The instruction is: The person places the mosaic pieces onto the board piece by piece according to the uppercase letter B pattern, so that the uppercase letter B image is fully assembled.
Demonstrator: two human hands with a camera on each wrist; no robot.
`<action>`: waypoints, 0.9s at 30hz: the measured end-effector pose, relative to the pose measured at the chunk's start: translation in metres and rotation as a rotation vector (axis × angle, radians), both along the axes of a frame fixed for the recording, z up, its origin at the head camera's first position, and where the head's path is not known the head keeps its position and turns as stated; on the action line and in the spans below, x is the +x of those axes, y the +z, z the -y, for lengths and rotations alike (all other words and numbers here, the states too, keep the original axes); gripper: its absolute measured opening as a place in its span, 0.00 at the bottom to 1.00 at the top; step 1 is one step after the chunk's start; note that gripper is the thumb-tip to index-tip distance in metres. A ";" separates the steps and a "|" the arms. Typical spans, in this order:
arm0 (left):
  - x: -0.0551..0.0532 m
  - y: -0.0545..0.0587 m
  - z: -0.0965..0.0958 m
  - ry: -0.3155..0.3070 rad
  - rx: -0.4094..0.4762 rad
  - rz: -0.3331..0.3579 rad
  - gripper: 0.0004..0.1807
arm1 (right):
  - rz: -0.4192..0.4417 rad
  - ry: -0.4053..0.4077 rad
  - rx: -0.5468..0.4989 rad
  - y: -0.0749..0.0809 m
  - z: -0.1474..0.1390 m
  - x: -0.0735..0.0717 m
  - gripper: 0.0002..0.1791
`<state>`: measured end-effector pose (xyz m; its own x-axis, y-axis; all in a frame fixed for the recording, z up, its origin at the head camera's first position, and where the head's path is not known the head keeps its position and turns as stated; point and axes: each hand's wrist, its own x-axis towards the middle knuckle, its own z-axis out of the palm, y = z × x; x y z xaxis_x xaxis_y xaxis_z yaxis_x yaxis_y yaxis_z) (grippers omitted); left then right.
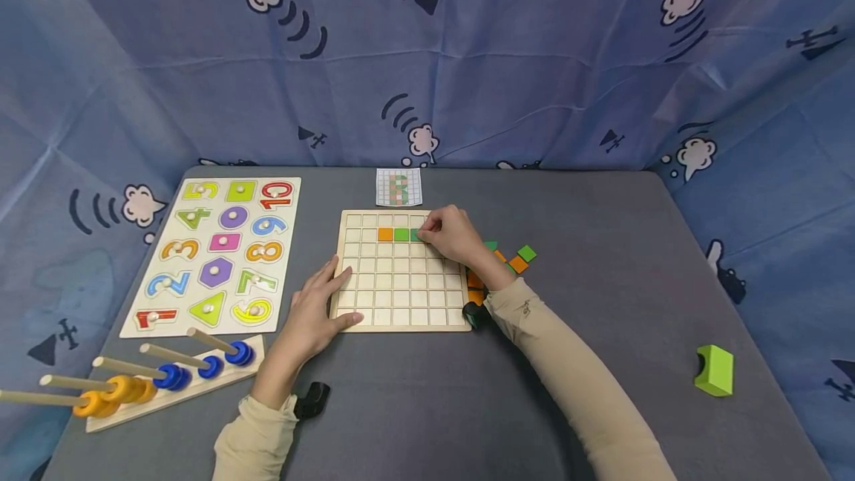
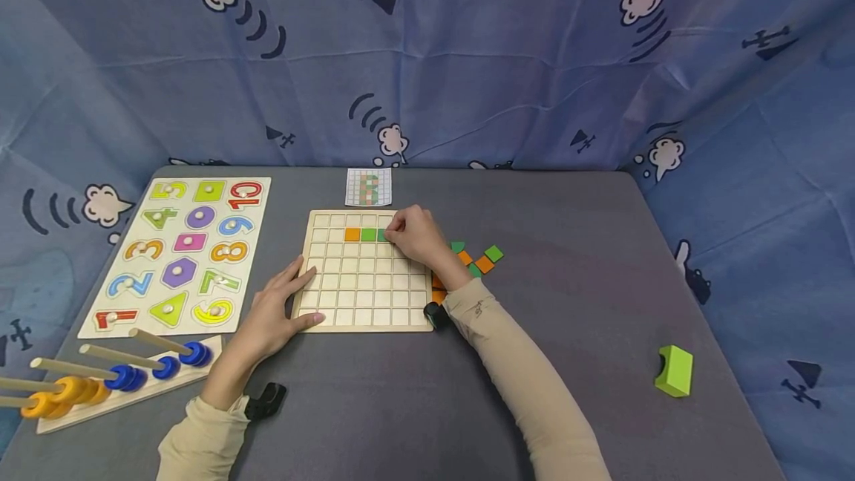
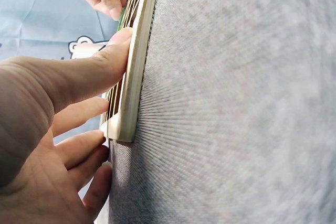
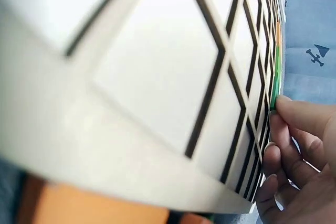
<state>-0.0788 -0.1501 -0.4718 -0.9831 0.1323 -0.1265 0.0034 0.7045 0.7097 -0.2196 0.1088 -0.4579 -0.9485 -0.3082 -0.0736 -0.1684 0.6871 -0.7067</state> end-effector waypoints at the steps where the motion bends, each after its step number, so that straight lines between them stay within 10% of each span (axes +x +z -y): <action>1: 0.000 0.000 0.000 0.000 0.000 0.003 0.46 | -0.002 -0.003 0.000 0.000 -0.001 0.000 0.07; 27: 0.001 0.001 0.001 -0.017 -0.025 0.015 0.46 | 0.133 0.091 -0.044 0.009 -0.104 0.021 0.17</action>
<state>-0.0778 -0.1514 -0.4704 -0.9787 0.1456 -0.1449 0.0049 0.7220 0.6918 -0.1991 0.2124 -0.4492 -0.8995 -0.3979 -0.1807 -0.1315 0.6409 -0.7563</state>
